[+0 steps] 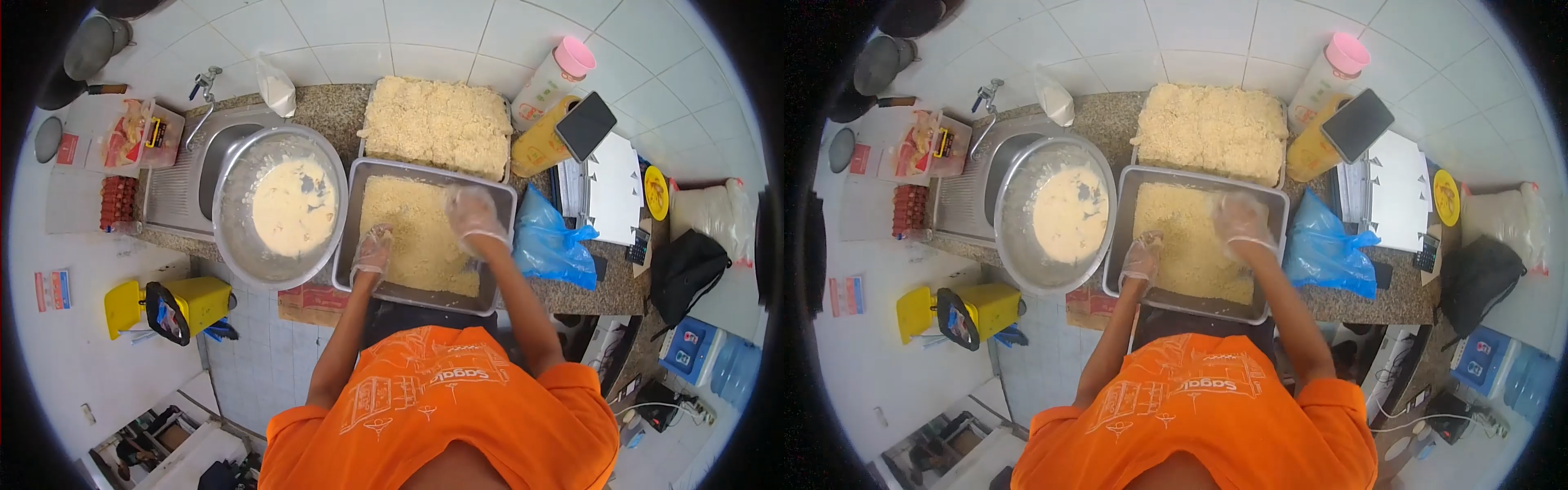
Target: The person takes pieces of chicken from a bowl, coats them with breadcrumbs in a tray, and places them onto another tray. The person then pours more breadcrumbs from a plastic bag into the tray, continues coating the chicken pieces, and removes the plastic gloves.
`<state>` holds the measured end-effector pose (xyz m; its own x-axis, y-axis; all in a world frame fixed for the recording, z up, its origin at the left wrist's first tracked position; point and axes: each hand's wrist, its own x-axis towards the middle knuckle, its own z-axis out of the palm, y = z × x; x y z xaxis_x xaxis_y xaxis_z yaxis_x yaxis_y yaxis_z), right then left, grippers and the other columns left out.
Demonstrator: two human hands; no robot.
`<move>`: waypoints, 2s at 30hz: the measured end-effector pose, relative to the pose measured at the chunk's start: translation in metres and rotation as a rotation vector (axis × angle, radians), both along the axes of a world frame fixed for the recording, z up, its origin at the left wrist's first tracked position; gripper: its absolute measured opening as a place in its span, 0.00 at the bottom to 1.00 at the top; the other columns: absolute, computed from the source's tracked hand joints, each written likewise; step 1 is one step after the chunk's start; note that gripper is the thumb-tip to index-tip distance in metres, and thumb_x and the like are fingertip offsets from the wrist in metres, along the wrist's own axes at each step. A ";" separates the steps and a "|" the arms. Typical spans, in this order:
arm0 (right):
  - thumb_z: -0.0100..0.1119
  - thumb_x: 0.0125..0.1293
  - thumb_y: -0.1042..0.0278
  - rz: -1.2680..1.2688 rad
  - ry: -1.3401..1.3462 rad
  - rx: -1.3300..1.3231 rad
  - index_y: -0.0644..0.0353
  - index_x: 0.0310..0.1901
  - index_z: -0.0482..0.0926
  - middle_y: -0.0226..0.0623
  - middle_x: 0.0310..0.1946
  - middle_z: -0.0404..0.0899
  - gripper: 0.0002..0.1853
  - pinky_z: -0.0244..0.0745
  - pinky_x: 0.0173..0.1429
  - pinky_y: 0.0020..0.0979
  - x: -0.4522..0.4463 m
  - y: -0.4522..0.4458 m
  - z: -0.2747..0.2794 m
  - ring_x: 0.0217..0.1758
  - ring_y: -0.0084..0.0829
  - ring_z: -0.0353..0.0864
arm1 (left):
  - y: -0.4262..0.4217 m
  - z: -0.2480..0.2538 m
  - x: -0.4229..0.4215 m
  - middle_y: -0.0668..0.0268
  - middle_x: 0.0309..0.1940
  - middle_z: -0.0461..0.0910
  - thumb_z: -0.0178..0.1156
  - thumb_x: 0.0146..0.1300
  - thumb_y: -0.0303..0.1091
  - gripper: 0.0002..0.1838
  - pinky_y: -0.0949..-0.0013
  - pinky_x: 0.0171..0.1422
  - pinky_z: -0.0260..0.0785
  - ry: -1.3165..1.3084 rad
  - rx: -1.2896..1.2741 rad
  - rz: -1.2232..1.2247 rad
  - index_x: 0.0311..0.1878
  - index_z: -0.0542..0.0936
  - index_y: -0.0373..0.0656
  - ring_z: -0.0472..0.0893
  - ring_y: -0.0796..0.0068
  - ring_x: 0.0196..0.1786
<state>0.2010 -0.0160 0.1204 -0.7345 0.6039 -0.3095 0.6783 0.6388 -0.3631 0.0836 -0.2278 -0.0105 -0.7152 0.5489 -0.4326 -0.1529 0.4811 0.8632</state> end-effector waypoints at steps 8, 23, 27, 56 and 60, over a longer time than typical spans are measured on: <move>0.61 0.55 0.54 -0.168 -0.270 -0.306 0.60 0.62 0.64 0.50 0.56 0.70 0.34 0.64 0.63 0.39 0.041 -0.028 -0.094 0.63 0.48 0.66 | -0.007 0.012 -0.011 0.75 0.22 0.68 0.51 0.63 0.35 0.10 0.75 0.27 0.60 -0.070 0.069 -0.107 0.46 0.77 0.48 0.68 0.82 0.24; 0.44 0.61 0.63 -0.390 -0.188 -0.317 0.55 0.52 0.75 0.52 0.51 0.73 0.19 0.62 0.59 0.45 0.045 -0.104 -0.062 0.56 0.48 0.71 | -0.012 -0.047 0.017 0.45 0.36 0.79 0.51 0.55 0.42 0.17 0.54 0.46 0.70 0.974 -0.521 -1.775 0.37 0.81 0.39 0.78 0.44 0.40; 0.43 0.63 0.62 -0.358 -0.068 -0.315 0.62 0.49 0.75 0.54 0.50 0.73 0.18 0.67 0.57 0.45 0.048 -0.132 -0.146 0.53 0.50 0.73 | 0.006 0.042 0.041 0.48 0.38 0.80 0.51 0.57 0.43 0.19 0.59 0.52 0.68 0.198 -0.399 -0.887 0.40 0.80 0.37 0.78 0.48 0.45; 0.44 0.64 0.53 0.366 0.284 0.362 0.50 0.63 0.64 0.42 0.66 0.57 0.26 0.39 0.72 0.50 -0.041 -0.085 -0.131 0.71 0.43 0.50 | -0.036 -0.003 -0.017 0.49 0.60 0.67 0.50 0.60 0.45 0.27 0.61 0.67 0.54 0.524 -0.434 -0.709 0.58 0.69 0.37 0.64 0.51 0.64; 0.43 0.65 0.55 0.448 0.259 0.336 0.46 0.66 0.60 0.44 0.66 0.57 0.27 0.44 0.71 0.48 -0.048 -0.061 -0.125 0.71 0.44 0.52 | -0.019 0.072 -0.010 0.50 0.60 0.68 0.50 0.60 0.44 0.27 0.62 0.67 0.55 -0.170 -0.232 -0.168 0.59 0.70 0.38 0.65 0.53 0.65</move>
